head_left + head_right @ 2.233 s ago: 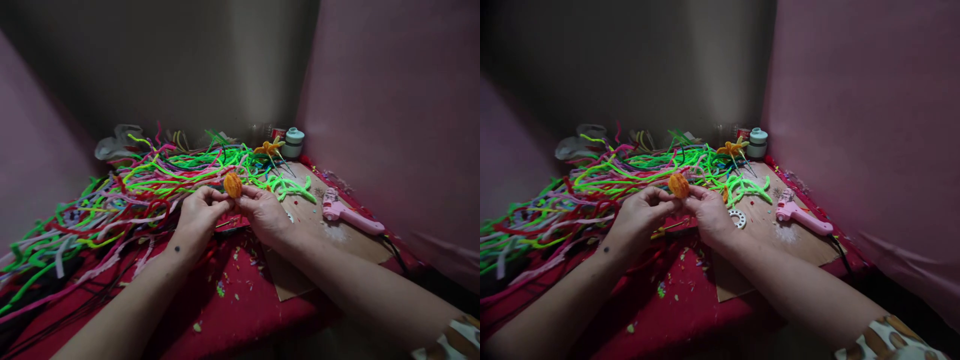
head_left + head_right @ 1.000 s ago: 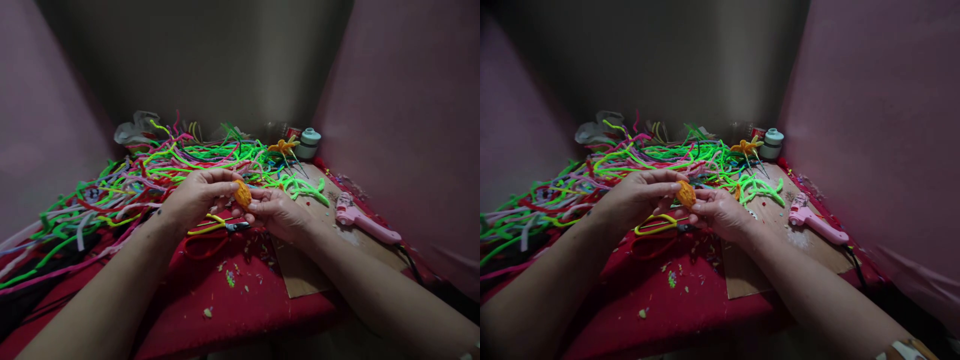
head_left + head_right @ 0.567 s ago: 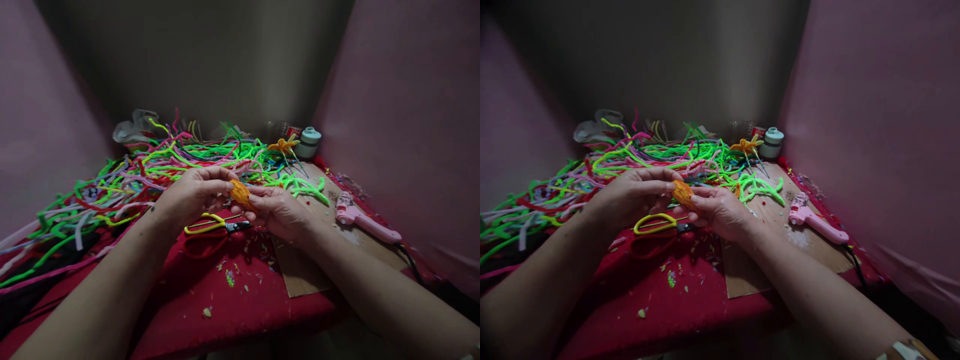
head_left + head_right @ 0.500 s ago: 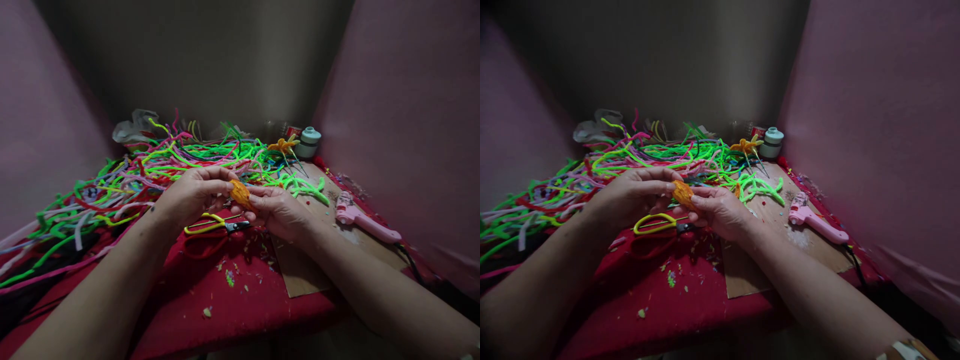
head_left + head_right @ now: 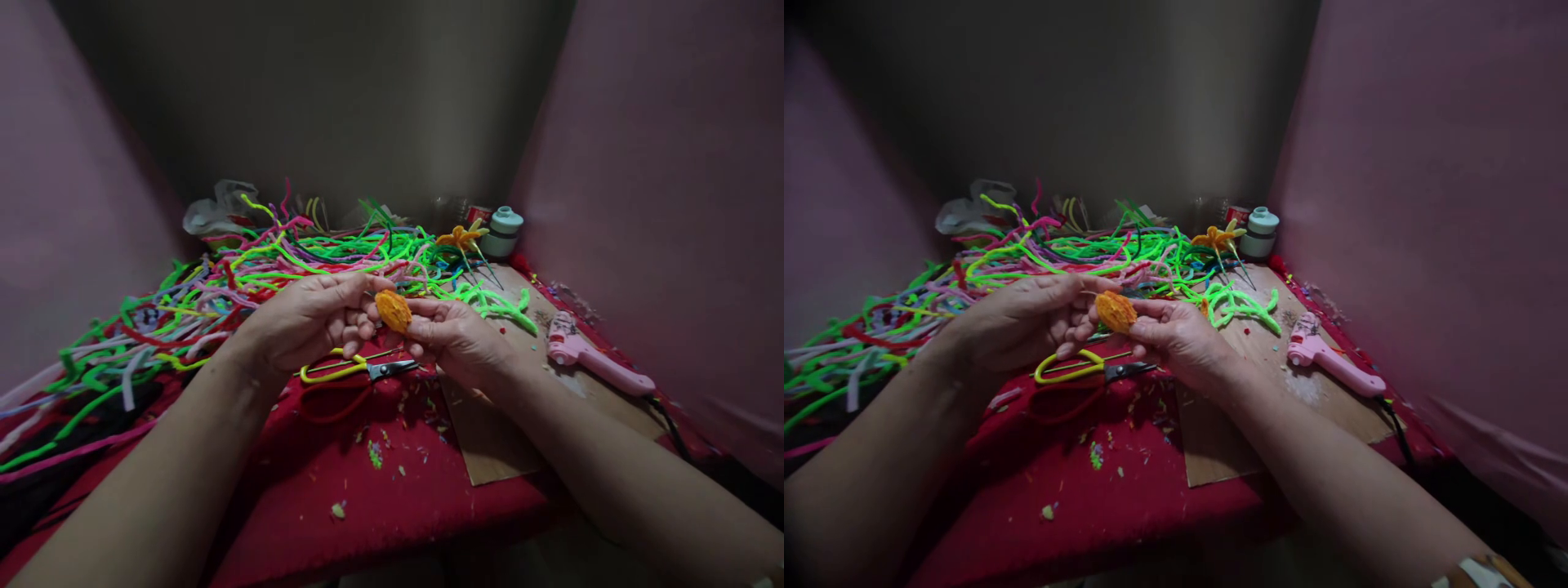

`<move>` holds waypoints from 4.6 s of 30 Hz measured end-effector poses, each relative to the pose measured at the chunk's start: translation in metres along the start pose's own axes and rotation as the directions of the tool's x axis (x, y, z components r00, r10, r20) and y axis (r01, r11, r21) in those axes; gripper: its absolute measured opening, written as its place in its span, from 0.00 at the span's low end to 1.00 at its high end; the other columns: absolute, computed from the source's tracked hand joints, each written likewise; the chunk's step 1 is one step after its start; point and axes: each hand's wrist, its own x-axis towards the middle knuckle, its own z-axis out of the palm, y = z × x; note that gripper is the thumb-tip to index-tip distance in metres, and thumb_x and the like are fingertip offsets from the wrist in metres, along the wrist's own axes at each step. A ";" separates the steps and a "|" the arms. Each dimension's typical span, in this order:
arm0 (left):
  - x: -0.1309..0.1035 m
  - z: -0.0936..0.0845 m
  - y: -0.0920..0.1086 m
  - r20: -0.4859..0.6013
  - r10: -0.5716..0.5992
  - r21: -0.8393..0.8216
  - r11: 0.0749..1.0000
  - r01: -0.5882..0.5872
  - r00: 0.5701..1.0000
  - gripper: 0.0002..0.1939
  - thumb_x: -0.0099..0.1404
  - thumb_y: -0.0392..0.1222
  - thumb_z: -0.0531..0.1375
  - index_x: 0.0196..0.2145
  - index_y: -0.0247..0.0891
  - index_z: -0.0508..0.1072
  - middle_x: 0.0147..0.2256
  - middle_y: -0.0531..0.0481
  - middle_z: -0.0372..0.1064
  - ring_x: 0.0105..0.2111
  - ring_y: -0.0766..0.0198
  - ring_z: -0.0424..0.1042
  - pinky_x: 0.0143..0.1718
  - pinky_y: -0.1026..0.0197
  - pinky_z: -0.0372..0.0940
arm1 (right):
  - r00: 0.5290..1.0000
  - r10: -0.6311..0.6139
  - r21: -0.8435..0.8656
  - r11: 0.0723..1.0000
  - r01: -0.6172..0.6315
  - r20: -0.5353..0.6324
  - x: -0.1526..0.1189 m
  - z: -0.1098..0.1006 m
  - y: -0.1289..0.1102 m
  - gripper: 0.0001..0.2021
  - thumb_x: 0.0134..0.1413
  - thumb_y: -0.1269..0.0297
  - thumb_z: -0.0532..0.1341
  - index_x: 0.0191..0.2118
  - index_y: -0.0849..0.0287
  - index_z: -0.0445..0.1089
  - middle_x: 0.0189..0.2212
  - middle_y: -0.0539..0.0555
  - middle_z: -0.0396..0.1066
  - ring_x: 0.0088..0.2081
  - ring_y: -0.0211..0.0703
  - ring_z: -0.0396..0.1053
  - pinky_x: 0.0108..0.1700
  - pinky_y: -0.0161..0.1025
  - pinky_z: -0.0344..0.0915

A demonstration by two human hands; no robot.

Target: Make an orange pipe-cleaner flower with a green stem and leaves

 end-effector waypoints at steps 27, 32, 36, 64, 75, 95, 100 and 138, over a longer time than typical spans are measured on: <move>-0.002 0.013 0.000 -0.158 0.355 0.302 0.906 -0.297 0.921 0.14 0.53 0.39 0.65 0.38 0.37 0.71 0.21 0.56 0.66 0.15 0.74 0.61 0.14 0.71 0.54 | 0.717 -0.695 -0.805 0.398 0.440 0.048 0.000 -0.007 0.014 0.28 0.55 0.73 0.55 0.62 0.58 0.54 0.38 0.53 0.73 0.38 0.37 0.69 0.45 0.38 0.67; -0.004 0.027 -0.004 -0.215 0.329 0.362 0.902 -0.237 0.920 0.12 0.53 0.41 0.65 0.35 0.35 0.72 0.22 0.54 0.69 0.16 0.74 0.64 0.16 0.72 0.57 | 0.679 -0.725 -0.856 0.274 0.438 0.115 0.000 -0.007 0.016 0.26 0.56 0.74 0.54 0.60 0.59 0.55 0.38 0.55 0.73 0.43 0.40 0.70 0.50 0.41 0.65; -0.006 0.031 -0.005 -0.248 0.350 0.373 0.895 -0.245 0.903 0.08 0.53 0.40 0.64 0.31 0.34 0.72 0.19 0.55 0.67 0.15 0.75 0.62 0.15 0.73 0.57 | 0.688 -0.718 -0.803 0.344 0.487 0.110 0.001 -0.006 0.018 0.19 0.55 0.75 0.54 0.53 0.56 0.59 0.43 0.55 0.71 0.45 0.40 0.70 0.49 0.40 0.67; -0.006 0.015 0.002 -0.117 0.386 0.534 0.801 -0.269 0.915 0.05 0.53 0.39 0.64 0.29 0.37 0.74 0.19 0.55 0.67 0.15 0.72 0.64 0.15 0.71 0.57 | 0.947 -0.304 -0.509 0.834 0.214 -0.101 -0.003 0.000 -0.001 0.08 0.44 0.69 0.65 0.35 0.61 0.75 0.30 0.51 0.74 0.30 0.36 0.69 0.38 0.38 0.65; -0.006 0.020 -0.003 -0.163 0.405 0.466 0.835 -0.291 0.900 0.02 0.51 0.35 0.65 0.26 0.39 0.76 0.21 0.54 0.71 0.18 0.71 0.68 0.19 0.69 0.64 | 0.818 -0.545 -0.955 0.097 0.279 0.183 -0.004 -0.004 0.004 0.09 0.56 0.71 0.56 0.35 0.60 0.75 0.27 0.53 0.73 0.29 0.37 0.66 0.33 0.36 0.59; -0.007 0.015 -0.003 -0.096 0.440 0.578 0.755 -0.310 0.893 0.03 0.53 0.37 0.64 0.28 0.38 0.75 0.22 0.54 0.70 0.21 0.69 0.69 0.24 0.67 0.67 | 0.982 -0.153 -0.793 0.581 0.181 0.112 0.003 -0.010 -0.014 0.10 0.55 0.65 0.56 0.26 0.61 0.68 0.18 0.45 0.56 0.22 0.33 0.53 0.25 0.33 0.50; -0.006 0.015 -0.007 -0.036 0.485 0.650 0.676 -0.348 0.874 0.02 0.54 0.37 0.63 0.27 0.37 0.74 0.23 0.54 0.70 0.21 0.70 0.69 0.26 0.68 0.67 | 0.892 -0.381 -0.900 0.256 0.353 0.242 0.006 -0.019 0.001 0.09 0.56 0.71 0.54 0.25 0.61 0.65 0.21 0.48 0.60 0.25 0.34 0.55 0.29 0.33 0.54; -0.004 0.014 -0.007 0.048 0.582 0.636 0.609 -0.474 0.812 0.06 0.48 0.34 0.68 0.27 0.42 0.78 0.29 0.53 0.74 0.31 0.64 0.72 0.32 0.66 0.68 | 0.570 -0.640 -0.856 -0.360 0.370 0.515 0.000 -0.026 0.013 0.14 0.61 0.74 0.49 0.26 0.65 0.66 0.23 0.54 0.62 0.27 0.40 0.56 0.29 0.37 0.55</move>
